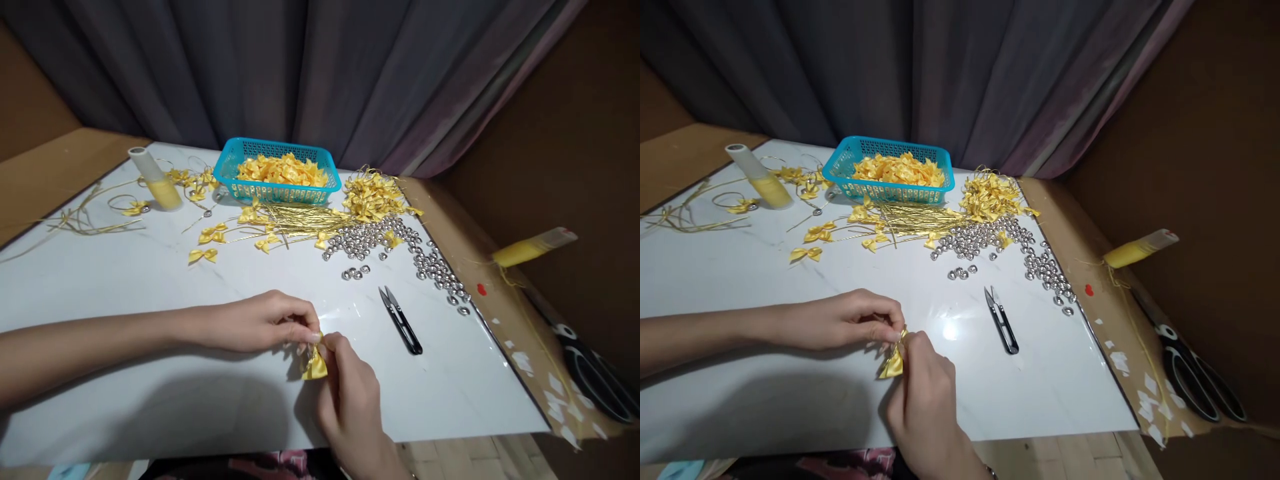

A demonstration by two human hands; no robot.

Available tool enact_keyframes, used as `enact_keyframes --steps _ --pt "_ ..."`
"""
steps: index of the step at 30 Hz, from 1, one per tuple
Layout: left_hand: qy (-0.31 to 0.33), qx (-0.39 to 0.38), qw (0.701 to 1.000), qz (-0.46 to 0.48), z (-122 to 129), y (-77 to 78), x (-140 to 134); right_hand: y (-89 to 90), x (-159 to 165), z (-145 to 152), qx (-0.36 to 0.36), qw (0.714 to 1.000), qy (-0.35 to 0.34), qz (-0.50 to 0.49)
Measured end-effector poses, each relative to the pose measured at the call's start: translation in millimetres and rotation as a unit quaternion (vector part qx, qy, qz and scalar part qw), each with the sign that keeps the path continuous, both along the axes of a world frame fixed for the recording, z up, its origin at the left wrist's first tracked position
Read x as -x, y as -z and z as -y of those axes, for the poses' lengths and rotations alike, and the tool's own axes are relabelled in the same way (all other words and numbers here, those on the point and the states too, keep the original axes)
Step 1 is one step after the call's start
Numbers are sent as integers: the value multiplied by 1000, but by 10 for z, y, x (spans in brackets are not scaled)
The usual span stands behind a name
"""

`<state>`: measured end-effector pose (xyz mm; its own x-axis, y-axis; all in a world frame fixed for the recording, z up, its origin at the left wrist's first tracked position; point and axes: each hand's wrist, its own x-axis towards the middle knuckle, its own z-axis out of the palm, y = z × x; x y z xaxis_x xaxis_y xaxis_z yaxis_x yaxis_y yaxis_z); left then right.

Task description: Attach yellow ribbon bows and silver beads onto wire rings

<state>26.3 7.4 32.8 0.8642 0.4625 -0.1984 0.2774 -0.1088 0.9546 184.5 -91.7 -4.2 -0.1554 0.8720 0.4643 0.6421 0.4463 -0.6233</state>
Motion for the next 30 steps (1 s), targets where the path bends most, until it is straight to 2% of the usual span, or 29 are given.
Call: enact_keyframes --steps 2,9,15,19,24,30 --pt "0 59 998 -22 -11 -17 -5 26 -4 -10 -28 999 -3 26" --pt "-11 191 973 -127 -32 -48 -38 46 -34 -52 -115 983 -34 142" --pt "-28 190 964 -183 1 -22 -74 54 -75 -108 -164 951 -93 244" --pt "-52 200 954 -219 16 -6 -96 93 -67 -107 -163 943 -114 266" --pt "-73 264 932 -239 -5 -28 -107 103 -74 -107 -156 943 -118 268" --pt "-52 301 922 -240 -58 -34 -150 65 -140 -133 -75 959 -156 224"
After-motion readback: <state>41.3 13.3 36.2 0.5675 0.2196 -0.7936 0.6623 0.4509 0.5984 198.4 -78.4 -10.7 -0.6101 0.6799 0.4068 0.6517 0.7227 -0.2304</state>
